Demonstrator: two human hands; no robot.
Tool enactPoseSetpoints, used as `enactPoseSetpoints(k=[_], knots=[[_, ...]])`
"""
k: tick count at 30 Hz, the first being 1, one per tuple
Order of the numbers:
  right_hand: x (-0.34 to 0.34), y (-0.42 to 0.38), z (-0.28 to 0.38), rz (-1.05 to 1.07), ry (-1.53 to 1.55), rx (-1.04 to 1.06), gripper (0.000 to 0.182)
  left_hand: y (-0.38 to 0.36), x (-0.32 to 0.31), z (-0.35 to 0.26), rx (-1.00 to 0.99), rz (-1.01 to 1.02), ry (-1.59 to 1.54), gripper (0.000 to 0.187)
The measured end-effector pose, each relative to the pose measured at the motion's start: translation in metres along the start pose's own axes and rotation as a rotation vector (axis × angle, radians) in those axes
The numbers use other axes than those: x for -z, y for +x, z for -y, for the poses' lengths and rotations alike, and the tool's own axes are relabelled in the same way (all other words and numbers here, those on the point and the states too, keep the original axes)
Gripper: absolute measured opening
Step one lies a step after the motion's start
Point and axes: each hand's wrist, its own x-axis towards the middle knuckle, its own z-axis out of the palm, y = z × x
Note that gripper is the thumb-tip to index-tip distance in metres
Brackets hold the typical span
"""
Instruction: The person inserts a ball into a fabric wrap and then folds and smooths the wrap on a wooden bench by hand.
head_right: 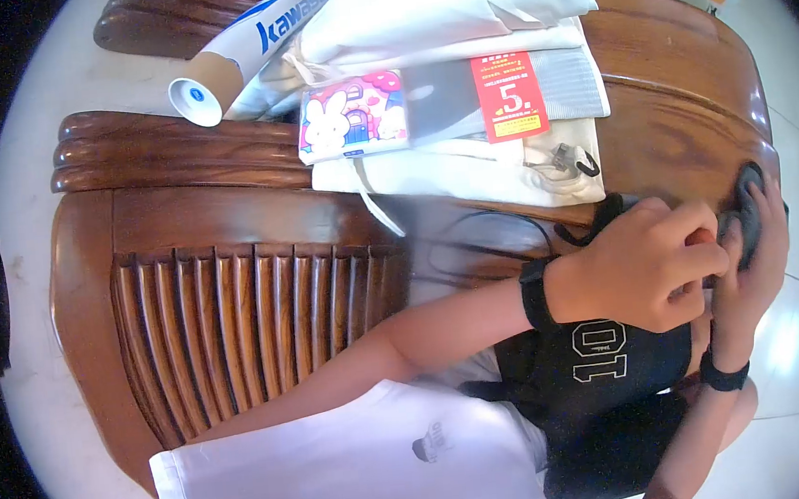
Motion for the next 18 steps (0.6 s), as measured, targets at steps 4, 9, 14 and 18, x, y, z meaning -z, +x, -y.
enactPoseSetpoints(k=[4,9,14,18], knots=[[-0.008,0.018,0.028,0.013,-0.09,0.131,0.034,-0.003,0.009,-0.003,-0.007,-0.021,0.115,0.025],[-0.002,0.014,0.012,0.002,-0.082,0.117,0.034,-0.001,-0.004,-0.006,-0.016,-0.029,0.165,0.018],[0.004,0.005,-0.022,-0.026,0.072,-0.026,0.039,-0.002,-0.023,-0.004,-0.031,-0.002,0.278,0.019],[0.001,-0.006,-0.071,0.041,0.303,-0.282,0.039,0.01,-0.052,-0.013,-0.044,0.007,0.253,0.015]])
